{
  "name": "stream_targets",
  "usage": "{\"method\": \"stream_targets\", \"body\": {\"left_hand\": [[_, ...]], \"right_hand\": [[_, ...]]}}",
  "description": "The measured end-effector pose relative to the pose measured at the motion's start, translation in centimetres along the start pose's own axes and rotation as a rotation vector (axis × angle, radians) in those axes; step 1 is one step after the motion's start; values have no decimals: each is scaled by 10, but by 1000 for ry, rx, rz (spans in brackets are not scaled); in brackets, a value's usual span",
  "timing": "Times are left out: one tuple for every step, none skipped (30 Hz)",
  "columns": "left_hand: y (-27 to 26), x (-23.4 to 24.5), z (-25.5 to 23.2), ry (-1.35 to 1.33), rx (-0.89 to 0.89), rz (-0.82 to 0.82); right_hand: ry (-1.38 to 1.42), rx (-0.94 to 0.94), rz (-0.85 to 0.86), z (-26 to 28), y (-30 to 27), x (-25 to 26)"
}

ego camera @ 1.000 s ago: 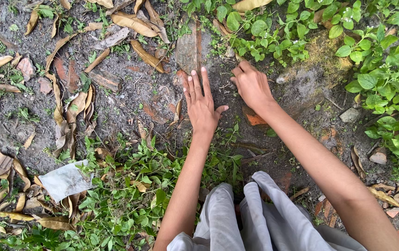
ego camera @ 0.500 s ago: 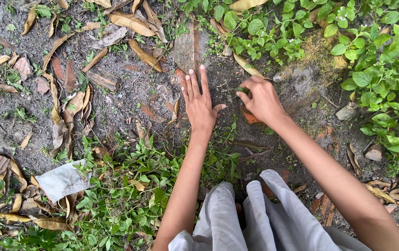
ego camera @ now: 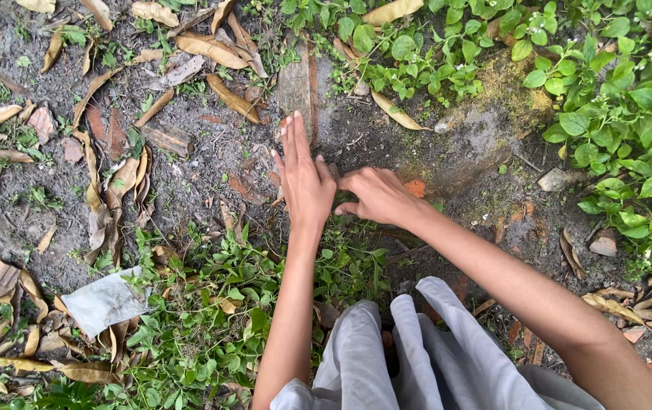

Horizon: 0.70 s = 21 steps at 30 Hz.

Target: The person clears an outdoor patch of ground by pulling weeds and small plants from the soil by hand and removing dry leaves and debris from around stones.

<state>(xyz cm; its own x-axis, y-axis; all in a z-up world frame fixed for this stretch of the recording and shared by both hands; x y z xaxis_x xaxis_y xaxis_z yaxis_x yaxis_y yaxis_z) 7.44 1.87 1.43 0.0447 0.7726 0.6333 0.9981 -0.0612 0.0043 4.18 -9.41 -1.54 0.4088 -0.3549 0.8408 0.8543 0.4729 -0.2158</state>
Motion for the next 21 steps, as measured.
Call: {"method": "stream_targets", "body": {"left_hand": [[-1,3,-4,-17,-30,-38],[-2,6,-9,-33,-59,-77],[-1,4,-12,-33,-62,-77],[-1,3,-23,-19,-148,-90],[-2,1,-35,-4,-232,-103],[-4,-1,-40,-3,-232,-103],[-8,-6,-45,-21,-220,-66],[-10,-10,-48,-39,-207,-30],[-12,-11,-52,-40,-208,-28],[-13,-14,-54,-56,-197,-5],[-14,-17,-56,-73,-186,19],[-14,-20,-59,-74,-187,22],[-15,-23,-60,-72,-181,32],[-16,-25,-61,-69,-175,42],[-16,-27,-63,-69,-177,43],[-16,-29,-66,-74,-187,45],[-18,-29,-67,-77,-194,50],[-19,-29,-67,-76,-193,52],[-18,-30,-67,-80,-194,56],[-18,-32,-68,-84,-194,60],[-18,-32,-68,-86,-194,59]], "right_hand": [[-85,24,40,3,1,4],[-84,22,39,0,4,11],[-185,-32,-44,-15,9,26],[-286,-86,-128,-32,13,40],[-424,-96,-260,-45,13,53],[-561,-105,-392,-59,12,65],[-677,-146,-448,-76,15,70],[-794,-188,-503,-91,17,74],[-795,-190,-503,-104,16,71],[-784,-186,-493,-115,15,68],[-774,-183,-482,-125,13,65],[-774,-186,-481,-130,13,63],[-747,-202,-436,-135,15,58],[-719,-217,-392,-138,15,55],[-719,-219,-394,-136,15,58],[-683,-246,-435,-133,14,64],[-643,-272,-473,-126,10,69],[-641,-274,-471,-116,7,73],[-548,-330,-466,-111,2,78],[-454,-385,-459,-104,-4,84],[-279,-398,-351,-95,-8,80]]}}
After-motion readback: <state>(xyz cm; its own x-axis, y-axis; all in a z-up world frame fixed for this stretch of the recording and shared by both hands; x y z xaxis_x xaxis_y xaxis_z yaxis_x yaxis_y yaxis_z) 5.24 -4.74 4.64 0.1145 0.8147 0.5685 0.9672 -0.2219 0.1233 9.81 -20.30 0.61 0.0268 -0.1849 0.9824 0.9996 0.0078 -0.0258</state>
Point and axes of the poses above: each hand's wrist, its own y-axis towards the middle knuckle, its own x-axis out of the back of the hand, z = x × y, the point moved 8 cm from there along y, towards the middle knuckle, and after that the axes turned 12 degrees about -y, right-handed, at the moved point
